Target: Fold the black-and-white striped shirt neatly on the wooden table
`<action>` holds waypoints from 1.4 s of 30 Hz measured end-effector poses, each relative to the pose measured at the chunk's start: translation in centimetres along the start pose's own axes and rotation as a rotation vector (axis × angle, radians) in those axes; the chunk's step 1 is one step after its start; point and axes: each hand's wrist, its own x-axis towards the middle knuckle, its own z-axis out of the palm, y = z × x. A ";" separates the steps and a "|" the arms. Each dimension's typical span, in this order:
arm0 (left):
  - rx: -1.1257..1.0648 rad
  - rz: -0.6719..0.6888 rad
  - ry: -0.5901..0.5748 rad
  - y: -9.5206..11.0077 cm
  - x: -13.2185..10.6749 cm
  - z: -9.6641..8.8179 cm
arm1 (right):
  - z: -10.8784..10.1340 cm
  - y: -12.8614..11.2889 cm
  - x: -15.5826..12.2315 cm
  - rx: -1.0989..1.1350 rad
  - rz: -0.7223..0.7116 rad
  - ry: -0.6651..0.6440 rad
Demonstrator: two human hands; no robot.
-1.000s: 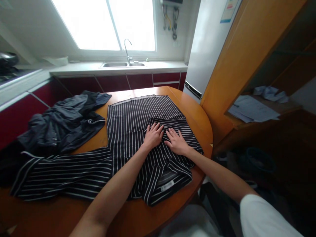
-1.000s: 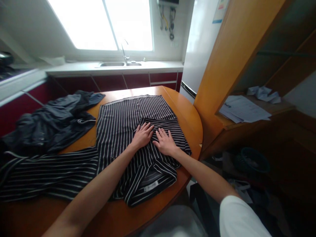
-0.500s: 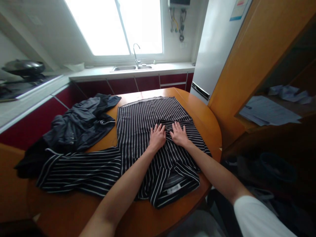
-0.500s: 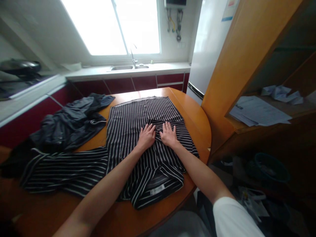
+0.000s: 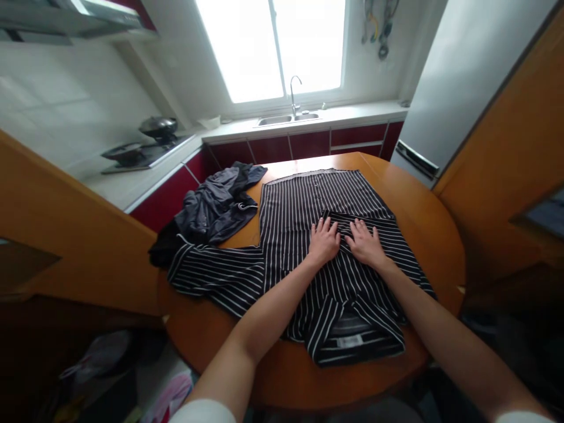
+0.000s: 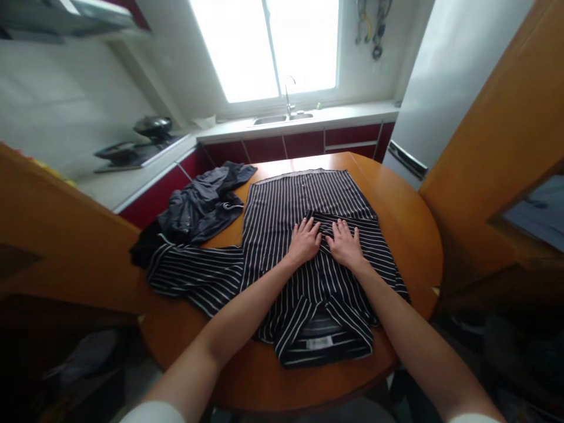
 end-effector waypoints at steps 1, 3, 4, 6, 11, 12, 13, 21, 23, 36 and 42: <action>-0.004 0.005 0.000 0.0 0.0 0.0 | 0.1 0.1 -0.1 -0.012 -0.013 -0.006; -0.013 0.009 0.000 -0.1 -0.1 0.1 | 0.2 0.2 -0.1 -0.024 -0.013 -0.003; -0.017 0.007 -0.003 -0.1 -0.1 0.2 | 0.2 0.3 -0.2 -0.026 -0.009 -0.001; -0.024 0.001 -0.013 0.0 -0.2 0.3 | 0.4 0.6 -0.2 -0.032 -0.009 0.002; -0.041 0.012 -0.012 0.1 -0.6 0.4 | 1.2 1.3 0.0 -0.032 -0.034 0.031; -0.043 0.011 -0.014 0.1 -0.6 0.3 | 1.4 1.5 0.0 -0.032 -0.038 0.034; -0.044 0.009 -0.019 0.1 -0.7 0.3 | 1.5 1.7 0.0 -0.035 -0.042 0.037; -0.042 0.006 -0.014 0.3 -0.8 0.4 | 2.8 2.9 0.6 -0.021 -0.069 0.074; -0.051 0.013 0.007 0.2 -0.8 0.7 | 2.9 2.9 0.6 -0.011 -0.074 0.080; -0.052 0.008 0.008 0.3 -0.7 0.8 | 2.3 2.5 0.4 -0.019 -0.064 0.080; -0.065 -0.019 -0.034 0.4 -0.7 0.3 | 1.6 2.0 0.3 -0.064 -0.042 0.038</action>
